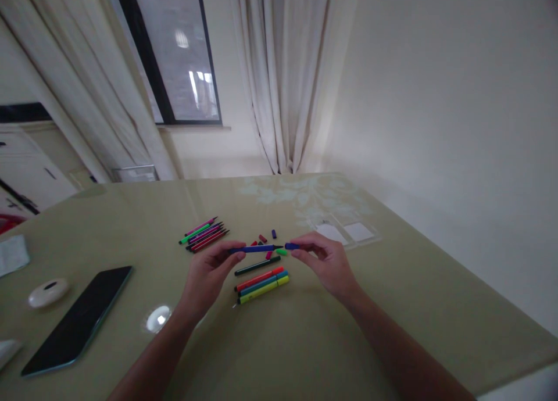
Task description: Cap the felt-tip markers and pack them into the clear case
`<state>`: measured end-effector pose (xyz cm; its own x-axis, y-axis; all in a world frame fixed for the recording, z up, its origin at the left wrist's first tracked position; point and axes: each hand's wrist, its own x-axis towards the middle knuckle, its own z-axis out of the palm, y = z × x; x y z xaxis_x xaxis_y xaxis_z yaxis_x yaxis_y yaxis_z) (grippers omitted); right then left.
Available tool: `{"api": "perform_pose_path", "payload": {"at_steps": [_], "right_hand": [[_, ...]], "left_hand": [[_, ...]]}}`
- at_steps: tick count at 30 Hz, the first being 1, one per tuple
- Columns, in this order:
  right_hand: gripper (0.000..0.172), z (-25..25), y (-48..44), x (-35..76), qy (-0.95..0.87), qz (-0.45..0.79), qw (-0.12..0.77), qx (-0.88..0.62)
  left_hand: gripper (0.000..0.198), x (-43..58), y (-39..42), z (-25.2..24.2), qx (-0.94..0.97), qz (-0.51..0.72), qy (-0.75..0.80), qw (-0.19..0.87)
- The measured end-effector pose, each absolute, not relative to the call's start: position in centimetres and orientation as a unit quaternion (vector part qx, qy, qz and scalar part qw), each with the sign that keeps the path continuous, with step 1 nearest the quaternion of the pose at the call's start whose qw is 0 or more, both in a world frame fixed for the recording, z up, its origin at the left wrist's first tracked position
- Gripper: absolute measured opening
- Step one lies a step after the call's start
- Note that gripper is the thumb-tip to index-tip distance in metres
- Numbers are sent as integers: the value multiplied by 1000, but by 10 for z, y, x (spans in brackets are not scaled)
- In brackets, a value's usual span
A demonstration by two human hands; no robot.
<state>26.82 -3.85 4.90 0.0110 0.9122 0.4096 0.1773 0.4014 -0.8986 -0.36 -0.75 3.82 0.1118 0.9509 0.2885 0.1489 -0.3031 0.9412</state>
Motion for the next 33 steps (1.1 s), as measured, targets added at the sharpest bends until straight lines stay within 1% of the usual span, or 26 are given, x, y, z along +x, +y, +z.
{"api": "perform_pose_path", "payload": {"at_steps": [8, 11, 18, 27, 33], "right_hand": [[24, 50, -42, 264, -636, 324, 546, -439], [23, 48, -43, 263, -632, 321, 555, -436], [23, 45, -39, 265, -606, 327, 580, -435], [21, 46, -42, 265, -629, 323, 567, -423], [17, 46, -43, 266, -608, 334, 594, -408]], "left_hand": [[31, 3, -9, 38, 628, 503, 424, 417], [29, 3, -10, 39, 624, 505, 422, 421], [29, -2, -9, 43, 620, 516, 442, 392], [24, 4, -12, 40, 619, 505, 423, 427], [22, 4, -11, 41, 612, 506, 427, 432]]}}
